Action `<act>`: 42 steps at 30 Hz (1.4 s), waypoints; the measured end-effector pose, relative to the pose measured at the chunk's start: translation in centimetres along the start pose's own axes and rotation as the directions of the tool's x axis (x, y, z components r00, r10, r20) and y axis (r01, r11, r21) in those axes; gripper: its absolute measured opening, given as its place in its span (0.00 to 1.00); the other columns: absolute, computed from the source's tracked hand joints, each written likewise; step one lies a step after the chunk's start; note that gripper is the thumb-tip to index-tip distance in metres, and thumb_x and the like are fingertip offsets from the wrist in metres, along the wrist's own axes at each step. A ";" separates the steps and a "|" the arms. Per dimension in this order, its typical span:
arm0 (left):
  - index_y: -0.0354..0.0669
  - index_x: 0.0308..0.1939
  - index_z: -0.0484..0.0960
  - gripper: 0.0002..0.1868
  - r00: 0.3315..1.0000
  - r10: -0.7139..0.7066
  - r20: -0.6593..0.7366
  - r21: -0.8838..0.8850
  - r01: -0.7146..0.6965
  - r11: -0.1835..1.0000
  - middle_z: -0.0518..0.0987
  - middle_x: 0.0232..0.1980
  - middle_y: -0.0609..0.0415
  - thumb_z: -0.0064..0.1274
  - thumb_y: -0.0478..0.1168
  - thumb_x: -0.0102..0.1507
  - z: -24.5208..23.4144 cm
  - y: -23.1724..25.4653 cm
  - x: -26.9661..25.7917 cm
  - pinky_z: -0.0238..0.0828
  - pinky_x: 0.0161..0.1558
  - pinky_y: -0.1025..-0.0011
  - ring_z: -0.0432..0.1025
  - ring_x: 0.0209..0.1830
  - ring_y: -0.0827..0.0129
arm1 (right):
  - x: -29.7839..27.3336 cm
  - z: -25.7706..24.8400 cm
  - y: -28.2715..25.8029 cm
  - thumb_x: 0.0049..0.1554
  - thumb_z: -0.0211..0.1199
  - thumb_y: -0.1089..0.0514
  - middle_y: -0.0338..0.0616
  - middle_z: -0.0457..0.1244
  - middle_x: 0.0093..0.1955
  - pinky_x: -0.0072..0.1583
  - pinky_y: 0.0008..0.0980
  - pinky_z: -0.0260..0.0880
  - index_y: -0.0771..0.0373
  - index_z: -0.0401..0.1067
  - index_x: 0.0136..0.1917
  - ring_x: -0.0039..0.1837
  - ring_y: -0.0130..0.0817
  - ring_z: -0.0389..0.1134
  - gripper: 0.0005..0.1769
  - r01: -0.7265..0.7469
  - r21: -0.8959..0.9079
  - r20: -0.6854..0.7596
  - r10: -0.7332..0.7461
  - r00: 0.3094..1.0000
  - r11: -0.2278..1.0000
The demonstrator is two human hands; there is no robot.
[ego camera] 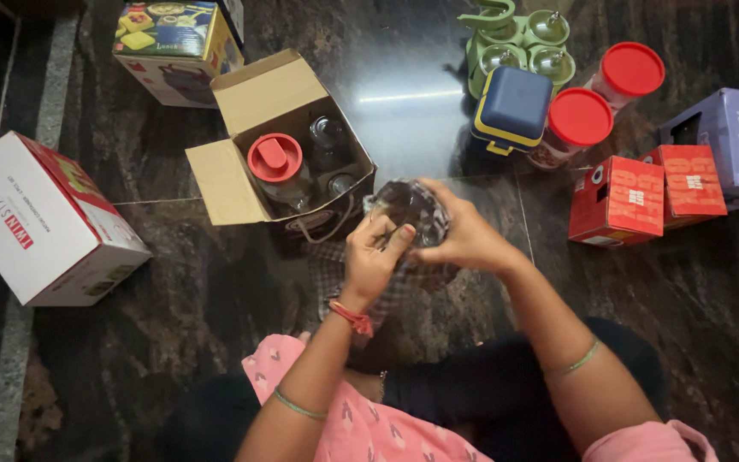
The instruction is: The person wipes clear glass tumblers and a blue-and-yellow lunchbox with a checkered cloth, then places the glasses into a cardboard box and closes it. The person also wipes the box exterior and the lunchbox before setting them aside.
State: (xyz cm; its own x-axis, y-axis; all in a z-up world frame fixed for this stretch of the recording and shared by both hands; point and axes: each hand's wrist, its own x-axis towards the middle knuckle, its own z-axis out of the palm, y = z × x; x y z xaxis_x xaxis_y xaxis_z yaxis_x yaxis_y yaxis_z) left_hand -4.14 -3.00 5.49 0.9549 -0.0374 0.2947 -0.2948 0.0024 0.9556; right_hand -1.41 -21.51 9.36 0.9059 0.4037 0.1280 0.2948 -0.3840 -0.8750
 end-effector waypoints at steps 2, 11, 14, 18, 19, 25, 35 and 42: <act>0.37 0.32 0.79 0.17 0.957 0.280 -0.081 0.322 -0.241 0.916 0.73 0.48 0.43 0.59 0.48 0.66 0.2 1.6 0.4 0.68 0.46 0.67 0.68 0.47 0.68 | 0.0 -0.4 -0.5 0.39 0.80 0.57 0.54 0.65 0.67 0.66 0.38 0.68 0.62 0.58 0.75 0.67 0.48 0.68 0.55 0.014 -0.025 -0.018 -0.014 1.000 1.000; 0.36 0.40 0.82 0.17 0.932 -0.348 0.099 0.009 0.348 0.937 0.79 0.29 0.53 0.55 0.49 0.70 0.1 0.6 0.3 0.68 0.41 0.62 0.69 0.34 0.67 | -1.5 2.4 -3.3 0.36 0.75 0.65 0.56 0.63 0.60 0.57 0.47 0.71 0.57 0.61 0.73 0.60 0.58 0.67 0.51 0.013 -0.452 -0.059 -0.044 0.997 0.892; 0.38 0.39 0.85 0.16 0.979 -0.155 0.131 0.059 0.148 0.987 0.84 0.33 0.55 0.54 0.48 0.71 -0.1 -0.7 -0.1 0.69 0.49 0.62 0.72 0.39 0.66 | -1.4 2.1 -2.6 0.38 0.78 0.62 0.55 0.63 0.61 0.58 0.44 0.71 0.59 0.60 0.72 0.60 0.56 0.68 0.51 0.029 -0.404 -0.027 -0.044 0.999 0.914; 0.41 0.51 0.86 0.14 0.915 0.240 0.324 0.210 -0.317 0.925 0.85 0.38 0.53 0.53 0.46 0.70 -1.1 -0.2 -0.2 0.50 0.72 0.50 0.80 0.42 0.64 | -0.8 -0.9 -0.7 0.37 0.80 0.61 0.55 0.65 0.62 0.59 0.37 0.72 0.60 0.58 0.74 0.60 0.47 0.71 0.54 -0.155 0.075 0.204 0.137 0.969 0.985; 0.43 0.51 0.87 0.14 0.906 0.190 0.377 0.263 -0.302 0.916 0.84 0.35 0.52 0.54 0.46 0.68 -1.1 0.0 -0.2 0.50 0.73 0.49 0.79 0.40 0.63 | -0.7 -1.4 -0.3 0.37 0.80 0.61 0.55 0.66 0.61 0.58 0.36 0.73 0.60 0.58 0.74 0.60 0.45 0.72 0.55 -0.241 0.242 0.301 0.163 0.940 0.940; 0.37 0.48 0.87 0.15 0.954 -0.082 0.288 0.139 0.043 0.989 0.86 0.38 0.52 0.55 0.45 0.66 -0.7 -1.1 -0.4 0.58 0.61 0.57 0.78 0.39 0.70 | -1.0 -0.8 -0.4 0.40 0.78 0.62 0.53 0.65 0.66 0.63 0.39 0.70 0.62 0.59 0.74 0.65 0.43 0.70 0.52 0.077 -0.163 0.090 -0.063 0.994 0.984; 0.36 0.51 0.85 0.14 0.919 0.141 0.367 0.088 -0.185 0.979 0.86 0.42 0.54 0.53 0.43 0.69 -1.5 -1.0 -0.3 0.69 0.55 0.65 0.79 0.45 0.69 | -0.7 -1.7 -1.7 0.37 0.80 0.58 0.52 0.68 0.61 0.60 0.37 0.72 0.59 0.59 0.73 0.61 0.40 0.70 0.53 -0.090 -0.081 0.184 0.103 0.977 0.993; 0.39 0.44 0.86 0.14 0.960 -0.040 0.276 0.149 -0.002 0.989 0.86 0.38 0.53 0.52 0.45 0.70 -0.4 -0.9 0.4 0.72 0.49 0.69 0.80 0.39 0.69 | -1.2 -0.1 -1.5 0.40 0.77 0.61 0.54 0.64 0.64 0.62 0.43 0.70 0.57 0.59 0.75 0.63 0.51 0.67 0.51 -0.126 -0.310 0.069 0.155 0.986 0.942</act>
State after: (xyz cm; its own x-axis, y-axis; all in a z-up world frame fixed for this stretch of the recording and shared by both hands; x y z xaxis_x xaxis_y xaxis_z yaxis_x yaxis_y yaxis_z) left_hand -3.53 -2.59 4.76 0.9188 -0.3115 0.2425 -0.2986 -0.1464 0.9431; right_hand -2.92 -21.51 10.51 0.9176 0.3954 -0.0412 0.2576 -0.6703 -0.6959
